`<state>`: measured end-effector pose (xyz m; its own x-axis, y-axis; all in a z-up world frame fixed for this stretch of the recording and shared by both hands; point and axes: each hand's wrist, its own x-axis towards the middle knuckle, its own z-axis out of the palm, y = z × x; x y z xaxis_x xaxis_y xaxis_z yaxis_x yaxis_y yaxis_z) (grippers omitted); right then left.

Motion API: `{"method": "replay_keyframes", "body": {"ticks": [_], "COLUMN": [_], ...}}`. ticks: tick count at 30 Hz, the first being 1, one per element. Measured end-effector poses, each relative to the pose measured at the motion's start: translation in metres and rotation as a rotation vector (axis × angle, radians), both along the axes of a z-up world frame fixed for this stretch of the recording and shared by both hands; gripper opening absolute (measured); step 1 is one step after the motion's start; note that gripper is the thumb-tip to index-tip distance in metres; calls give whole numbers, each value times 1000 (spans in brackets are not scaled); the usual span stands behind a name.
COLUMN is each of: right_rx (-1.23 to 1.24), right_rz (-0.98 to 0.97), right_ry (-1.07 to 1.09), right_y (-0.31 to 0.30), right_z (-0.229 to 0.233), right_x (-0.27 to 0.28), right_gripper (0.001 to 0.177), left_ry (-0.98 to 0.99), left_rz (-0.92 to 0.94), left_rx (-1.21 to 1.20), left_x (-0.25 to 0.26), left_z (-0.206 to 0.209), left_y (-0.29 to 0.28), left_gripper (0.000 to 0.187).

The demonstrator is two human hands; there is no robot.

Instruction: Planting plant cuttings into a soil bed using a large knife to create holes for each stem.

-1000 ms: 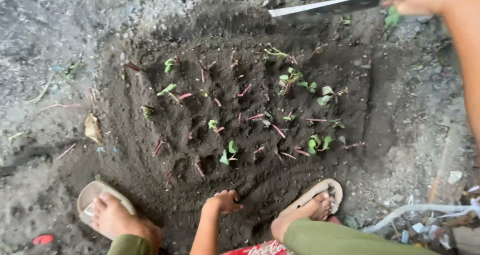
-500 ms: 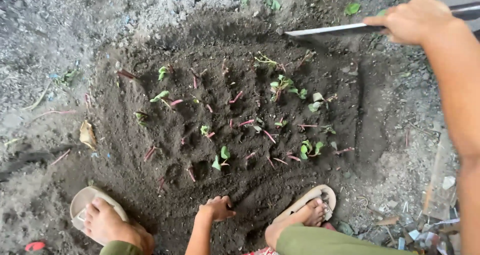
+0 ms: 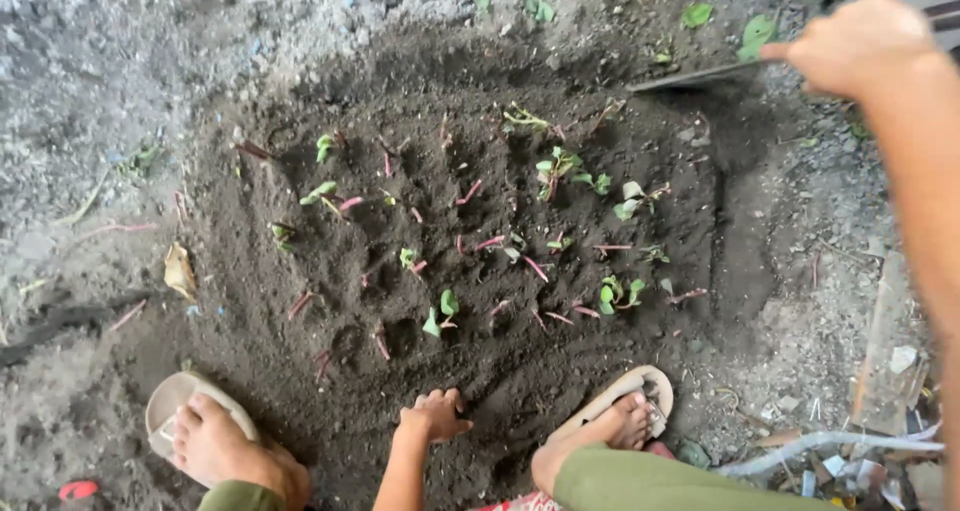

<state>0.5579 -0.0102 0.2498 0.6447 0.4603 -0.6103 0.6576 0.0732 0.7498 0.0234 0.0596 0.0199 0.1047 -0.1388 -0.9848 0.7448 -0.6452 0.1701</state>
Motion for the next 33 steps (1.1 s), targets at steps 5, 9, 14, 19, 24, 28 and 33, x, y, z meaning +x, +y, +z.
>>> {"method": "replay_keyframes", "body": {"ticks": [5, 9, 14, 19, 24, 28, 33], "right_rx": [263, 60, 385, 1264, 1468, 1489, 1639], "right_rz": [187, -145, -53, -508, -879, -1181, -1076], "right_ry": [31, -31, -192, -31, 91, 120, 77], "right_y": [-37, -49, -150, -201, -277, -296, -284], "right_z": [-7, -12, -16, -25, -168, -213, -225], "right_x": [3, 12, 36, -81, -158, -178, -245], "right_gripper": [49, 53, 52, 54, 50, 47, 47], "left_ry": [22, 0, -38, -65, -286, -518, -783], "left_rz": [4, -12, 17, 10, 106, 232, 220], "left_rx": [-9, 23, 83, 141, 407, 646, 926], "left_x": [1, 5, -2, -5, -29, -39, -47], "left_z": [-2, -1, -2, -2, -43, -37, -15], "left_y": [0, -5, -6, -16, -44, -60, -50], "left_gripper": [49, 47, 49, 51, 45, 32, 21]}}
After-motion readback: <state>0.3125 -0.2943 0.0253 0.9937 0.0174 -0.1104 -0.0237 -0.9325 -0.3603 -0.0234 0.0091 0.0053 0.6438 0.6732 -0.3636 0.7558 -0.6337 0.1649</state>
